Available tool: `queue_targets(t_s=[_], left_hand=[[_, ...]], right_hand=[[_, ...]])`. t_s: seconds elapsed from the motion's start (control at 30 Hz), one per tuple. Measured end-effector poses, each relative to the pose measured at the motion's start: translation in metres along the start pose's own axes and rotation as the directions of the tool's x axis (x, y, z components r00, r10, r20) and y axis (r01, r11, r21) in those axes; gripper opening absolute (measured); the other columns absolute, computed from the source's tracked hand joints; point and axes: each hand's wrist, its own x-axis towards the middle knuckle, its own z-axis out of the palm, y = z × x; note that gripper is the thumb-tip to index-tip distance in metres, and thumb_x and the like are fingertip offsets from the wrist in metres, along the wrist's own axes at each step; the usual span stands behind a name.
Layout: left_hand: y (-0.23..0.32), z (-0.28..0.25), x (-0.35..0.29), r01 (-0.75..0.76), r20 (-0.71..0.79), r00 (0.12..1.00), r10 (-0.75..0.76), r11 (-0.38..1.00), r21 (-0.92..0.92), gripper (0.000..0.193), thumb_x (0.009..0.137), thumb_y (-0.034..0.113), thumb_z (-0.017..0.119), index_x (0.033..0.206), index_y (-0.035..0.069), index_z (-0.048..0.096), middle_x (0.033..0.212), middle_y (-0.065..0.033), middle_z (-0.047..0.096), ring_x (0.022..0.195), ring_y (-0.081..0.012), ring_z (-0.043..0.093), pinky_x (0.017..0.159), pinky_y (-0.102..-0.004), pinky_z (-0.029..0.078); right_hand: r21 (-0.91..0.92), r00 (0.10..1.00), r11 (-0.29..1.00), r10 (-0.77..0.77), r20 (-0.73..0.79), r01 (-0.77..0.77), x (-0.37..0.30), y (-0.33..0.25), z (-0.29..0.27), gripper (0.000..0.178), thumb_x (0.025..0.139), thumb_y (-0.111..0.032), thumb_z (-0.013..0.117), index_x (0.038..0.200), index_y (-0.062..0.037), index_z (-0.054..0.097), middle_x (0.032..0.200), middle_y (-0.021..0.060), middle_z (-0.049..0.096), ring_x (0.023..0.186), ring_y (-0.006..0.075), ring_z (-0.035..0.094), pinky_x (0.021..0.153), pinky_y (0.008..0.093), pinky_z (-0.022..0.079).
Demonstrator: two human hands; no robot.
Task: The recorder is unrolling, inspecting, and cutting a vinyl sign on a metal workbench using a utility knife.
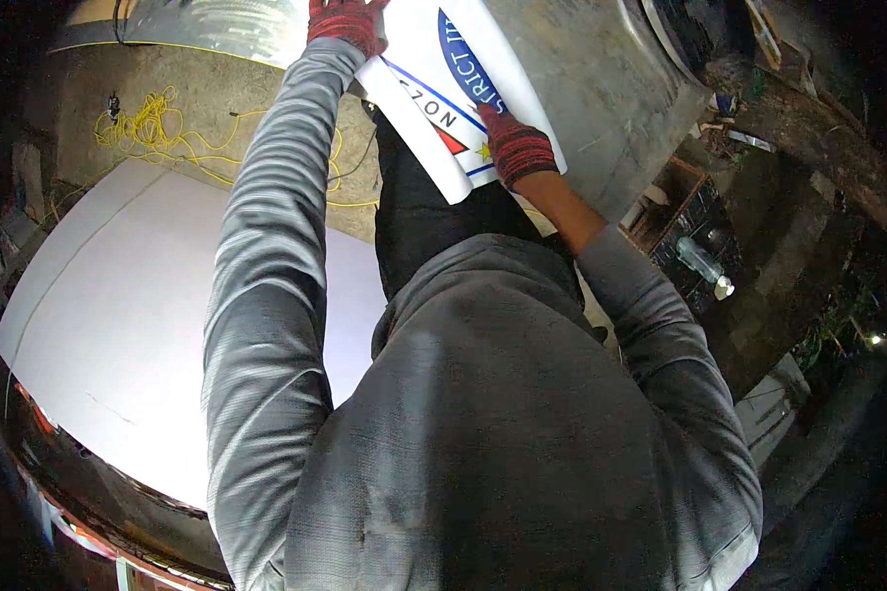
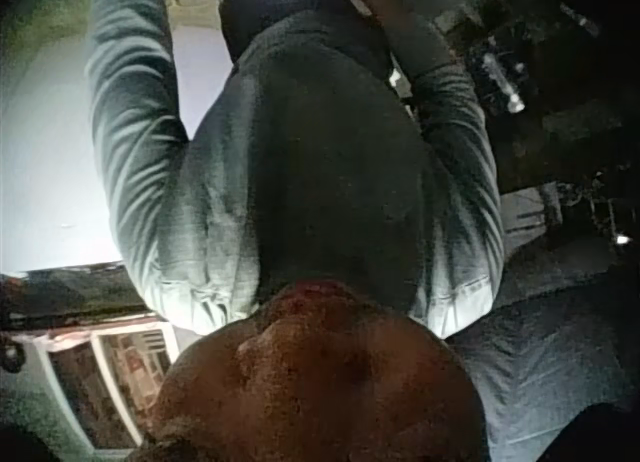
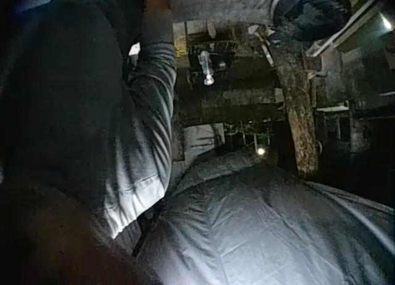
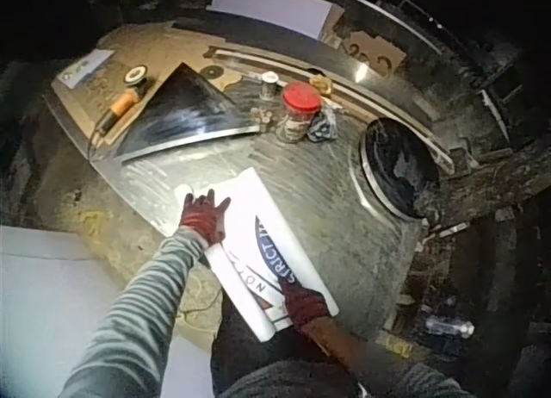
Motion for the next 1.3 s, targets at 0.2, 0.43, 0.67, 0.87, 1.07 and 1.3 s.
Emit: queue_targets(t_s=[0.2,0.43,0.67,0.87,1.07,1.3], left_hand=[[-0.037,0.026,-0.012,-0.394,-0.309,0.915,0.261,0.748,-0.534,0.099,0.065,0.054,0.075,0.149,0.024,0.031,0.153,-0.0222,0.026,0.138,-0.0369,0.033,0.114,-0.0553,0.017],[0.004,-0.019,-0.009,0.059,0.151,0.988,-0.045,0.994,-0.089,0.101,0.064,0.055,0.076,0.149,0.024,0.030,0.154,-0.0227,0.025,0.139,-0.0373,0.031,0.114,-0.0555,0.016],[-0.026,0.016,-0.017,-0.404,-0.289,0.914,0.286,0.719,-0.566,0.101,0.065,0.056,0.075,0.149,0.024,0.030,0.154,-0.0221,0.025,0.139,-0.0372,0.031,0.114,-0.0558,0.017],[-0.009,0.015,0.001,0.072,0.167,0.984,-0.064,0.996,-0.043,0.102,0.065,0.058,0.075,0.149,0.025,0.030,0.154,-0.0219,0.025,0.139,-0.0370,0.032,0.114,-0.0558,0.018],[0.010,-0.016,-0.003,0.062,0.148,0.987,-0.056,0.997,-0.041,0.102,0.064,0.058,0.076,0.149,0.025,0.030,0.153,-0.0222,0.026,0.138,-0.0374,0.033,0.113,-0.0567,0.018],[-0.055,0.128,0.038,-0.184,-0.396,0.918,0.014,0.901,-0.393,0.105,0.061,0.059,0.077,0.149,0.025,0.030,0.153,-0.0225,0.026,0.139,-0.0394,0.030,0.114,-0.0570,0.017]], right_hand=[[-0.007,1.000,1.000,-0.009,0.006,0.009,0.000,0.001,0.002,0.044,0.094,-0.012,0.036,0.138,-0.0116,0.043,0.121,0.0196,0.059,0.100,0.0350,0.064,0.085,0.0456,0.051],[-0.036,0.999,0.999,-0.017,0.033,0.018,-0.010,0.004,-0.002,0.045,0.094,-0.011,0.037,0.139,-0.0108,0.041,0.121,0.0206,0.059,0.102,0.0343,0.064,0.086,0.0443,0.051],[-0.017,0.998,1.000,-0.006,0.058,0.007,-0.013,0.010,0.000,0.046,0.094,-0.010,0.037,0.140,-0.0101,0.040,0.124,0.0190,0.058,0.103,0.0333,0.063,0.088,0.0437,0.051],[0.033,0.998,0.999,-0.030,-0.047,0.032,-0.018,0.020,0.013,0.040,0.097,-0.013,0.038,0.136,-0.0117,0.046,0.115,0.0208,0.062,0.101,0.0347,0.063,0.086,0.0450,0.050],[0.101,0.998,0.993,0.062,0.021,-0.064,-0.019,0.034,0.023,0.039,0.101,-0.026,0.031,0.134,-0.0125,0.047,0.119,0.0216,0.060,0.106,0.0349,0.061,0.092,0.0434,0.047],[0.042,0.997,0.999,-0.019,0.077,0.016,-0.018,0.032,0.025,0.053,0.088,-0.014,0.053,0.140,-0.0139,0.040,0.127,0.0191,0.056,0.106,0.0343,0.062,0.089,0.0455,0.049]])
